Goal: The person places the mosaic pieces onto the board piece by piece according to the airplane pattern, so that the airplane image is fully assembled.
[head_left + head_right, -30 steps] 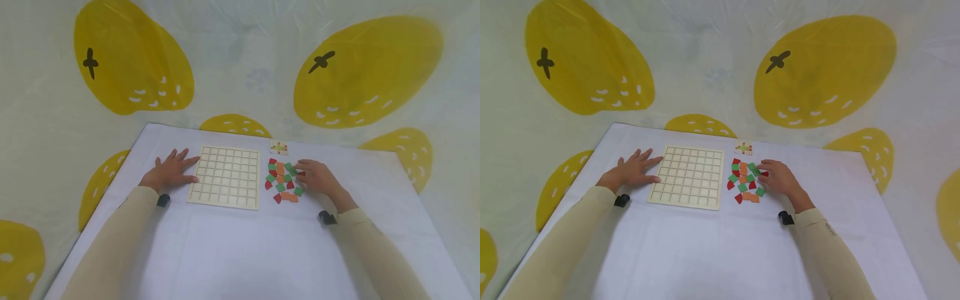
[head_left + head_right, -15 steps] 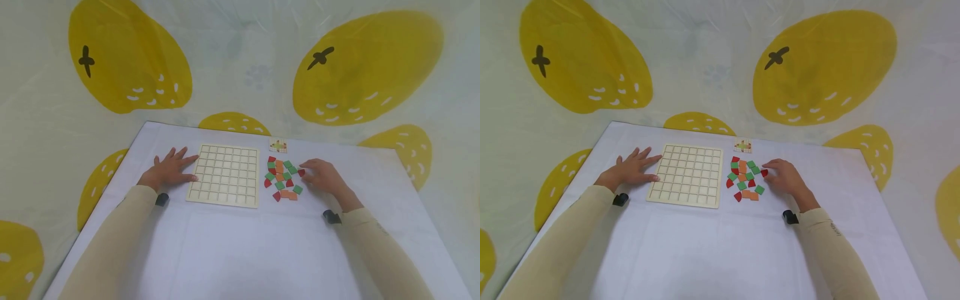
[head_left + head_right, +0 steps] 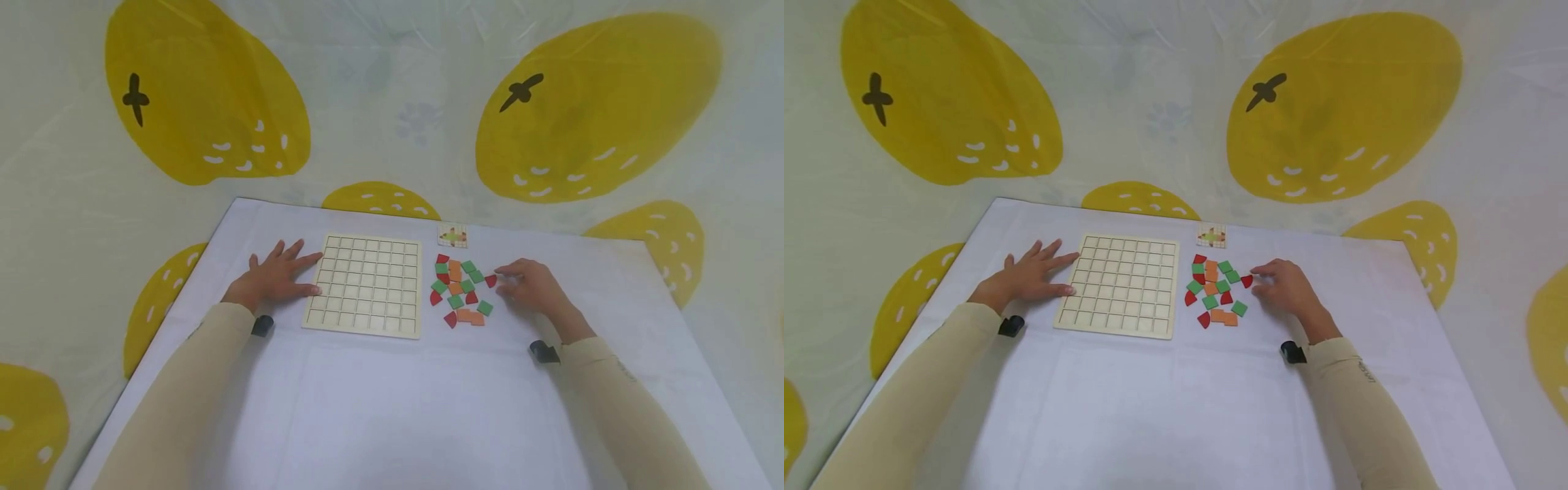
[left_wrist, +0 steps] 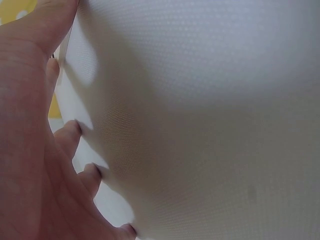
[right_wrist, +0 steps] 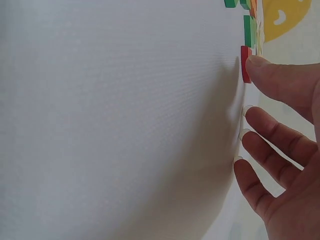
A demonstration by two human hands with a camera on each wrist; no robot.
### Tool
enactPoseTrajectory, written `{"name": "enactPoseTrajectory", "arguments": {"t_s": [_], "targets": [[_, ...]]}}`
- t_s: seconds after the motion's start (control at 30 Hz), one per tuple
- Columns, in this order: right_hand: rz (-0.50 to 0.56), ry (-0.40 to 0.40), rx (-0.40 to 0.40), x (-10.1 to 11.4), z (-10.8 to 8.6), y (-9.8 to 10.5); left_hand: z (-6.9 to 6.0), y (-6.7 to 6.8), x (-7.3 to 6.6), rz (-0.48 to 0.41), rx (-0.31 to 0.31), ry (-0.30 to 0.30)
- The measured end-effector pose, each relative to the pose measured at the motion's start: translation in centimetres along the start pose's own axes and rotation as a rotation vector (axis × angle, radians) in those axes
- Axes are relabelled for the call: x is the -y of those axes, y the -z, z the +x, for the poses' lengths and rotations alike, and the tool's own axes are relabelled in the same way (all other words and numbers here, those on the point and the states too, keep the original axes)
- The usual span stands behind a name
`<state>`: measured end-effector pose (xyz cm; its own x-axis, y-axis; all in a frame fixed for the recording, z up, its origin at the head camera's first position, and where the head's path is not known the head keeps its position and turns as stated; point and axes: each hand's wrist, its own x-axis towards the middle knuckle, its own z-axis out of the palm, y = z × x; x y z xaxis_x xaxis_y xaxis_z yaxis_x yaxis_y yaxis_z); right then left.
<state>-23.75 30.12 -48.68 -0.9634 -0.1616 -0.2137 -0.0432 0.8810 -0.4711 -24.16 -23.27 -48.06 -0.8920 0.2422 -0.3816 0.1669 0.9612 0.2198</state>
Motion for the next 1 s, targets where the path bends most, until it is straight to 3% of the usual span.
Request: {"name": "enactPoseTrajectory", "arguments": {"t_s": [0.67,0.87,1.0], "targets": [[0.048,-0.139,-0.072,1.1,-0.1,-1.2,-0.1,-0.2,0.1,0.008,-0.018,-0.007],[0.069,-0.12,-0.071,1.4,0.1,-1.7,0.1,-0.2,0.3,0.015,-0.011,-0.004],[0.113,-0.16,-0.048,1.5,0.5,-1.6,0.3,-0.4,0.4,0.02,-0.011,0.002]]}}
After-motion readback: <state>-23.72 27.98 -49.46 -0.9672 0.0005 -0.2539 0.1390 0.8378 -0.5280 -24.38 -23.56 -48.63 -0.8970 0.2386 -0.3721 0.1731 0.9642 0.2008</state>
